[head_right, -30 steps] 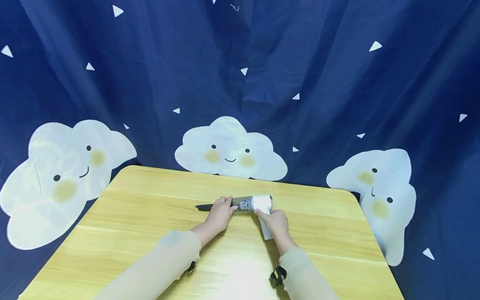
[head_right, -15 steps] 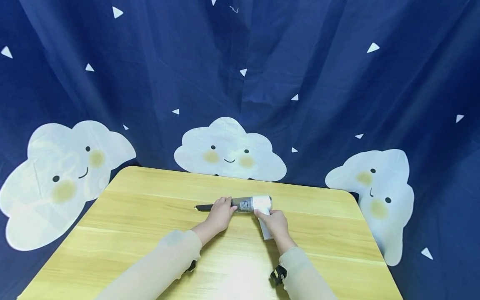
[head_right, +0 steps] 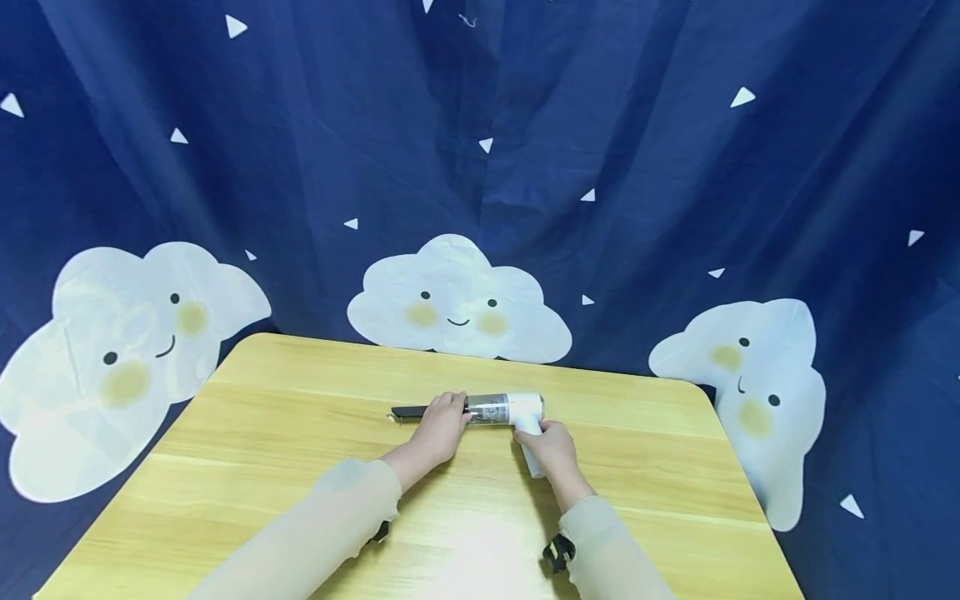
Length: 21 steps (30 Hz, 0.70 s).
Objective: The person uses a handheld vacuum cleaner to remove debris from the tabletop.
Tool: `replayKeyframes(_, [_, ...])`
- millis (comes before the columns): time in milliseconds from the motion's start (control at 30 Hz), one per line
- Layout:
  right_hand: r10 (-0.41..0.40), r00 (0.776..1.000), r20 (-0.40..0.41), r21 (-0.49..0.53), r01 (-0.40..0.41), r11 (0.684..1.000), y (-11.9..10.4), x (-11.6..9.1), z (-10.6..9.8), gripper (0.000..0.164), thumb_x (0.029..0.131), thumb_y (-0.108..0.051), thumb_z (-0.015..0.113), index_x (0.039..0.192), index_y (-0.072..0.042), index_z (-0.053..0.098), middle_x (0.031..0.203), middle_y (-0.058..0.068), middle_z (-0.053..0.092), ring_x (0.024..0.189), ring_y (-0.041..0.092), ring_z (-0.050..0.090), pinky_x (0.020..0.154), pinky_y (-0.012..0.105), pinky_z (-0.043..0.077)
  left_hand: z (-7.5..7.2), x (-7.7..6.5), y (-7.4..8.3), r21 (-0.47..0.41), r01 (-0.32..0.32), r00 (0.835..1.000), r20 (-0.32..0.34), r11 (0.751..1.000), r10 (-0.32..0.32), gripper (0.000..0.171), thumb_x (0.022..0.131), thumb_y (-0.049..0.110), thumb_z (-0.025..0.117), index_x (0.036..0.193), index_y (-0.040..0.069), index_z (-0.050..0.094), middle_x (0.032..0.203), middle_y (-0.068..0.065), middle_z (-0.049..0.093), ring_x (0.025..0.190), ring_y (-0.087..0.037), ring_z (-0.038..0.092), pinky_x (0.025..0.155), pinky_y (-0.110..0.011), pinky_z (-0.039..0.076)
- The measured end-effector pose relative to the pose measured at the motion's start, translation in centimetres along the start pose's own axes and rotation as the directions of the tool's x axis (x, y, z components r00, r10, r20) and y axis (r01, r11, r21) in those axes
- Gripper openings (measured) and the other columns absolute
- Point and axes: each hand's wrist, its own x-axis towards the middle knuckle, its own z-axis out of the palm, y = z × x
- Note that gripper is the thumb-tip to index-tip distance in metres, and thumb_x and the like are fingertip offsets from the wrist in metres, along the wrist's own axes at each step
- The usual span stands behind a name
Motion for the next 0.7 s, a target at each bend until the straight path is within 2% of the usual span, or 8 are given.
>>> replayKeyframes(133, [-0.016, 1.000, -0.003, -0.021, 0.016, 1.000, 0.1, 0.0, -0.4, 0.051, 0.088, -0.024, 0.073, 0.119, 0.014, 0.062, 0.109, 0.026, 0.066, 0.085, 0.027, 0.063, 0.067, 0.035, 0.056, -0.1, 0.0, 0.0, 0.006, -0.009, 1.000, 0.003, 1.000, 0.009, 0.053, 0.106, 0.028, 0.049, 0.149, -0.003, 0.041, 0.141, -0.018, 0.051, 0.132, -0.033, 0.046, 0.115, -0.045, 0.035])
replayKeyframes(400, [-0.009, 1.000, 0.023, -0.050, 0.010, 0.999, -0.1, -0.2, -1.2, 0.050, 0.090, -0.025, 0.071, 0.119, 0.014, 0.062, 0.112, 0.027, 0.065, 0.092, 0.030, 0.063, 0.075, 0.040, 0.057, -0.4, -0.1, -0.1, 0.032, -0.028, 0.999, 0.016, 0.999, 0.028, 0.053, 0.106, 0.029, 0.048, 0.149, -0.001, 0.041, 0.144, -0.018, 0.049, 0.136, -0.034, 0.043, 0.118, -0.046, 0.031])
replayKeyframes(700, [-0.075, 0.997, 0.031, -0.149, 0.079, 0.986, -0.8, -0.4, -2.1, 0.047, 0.090, -0.022, 0.070, 0.120, 0.014, 0.063, 0.119, 0.030, 0.064, 0.102, 0.034, 0.064, 0.089, 0.048, 0.055, -1.0, -0.7, -1.2, 0.055, -0.050, 0.998, 0.033, 0.997, 0.048, 0.053, 0.106, 0.031, 0.048, 0.150, 0.002, 0.042, 0.144, -0.016, 0.049, 0.138, -0.033, 0.042, 0.118, -0.046, 0.030])
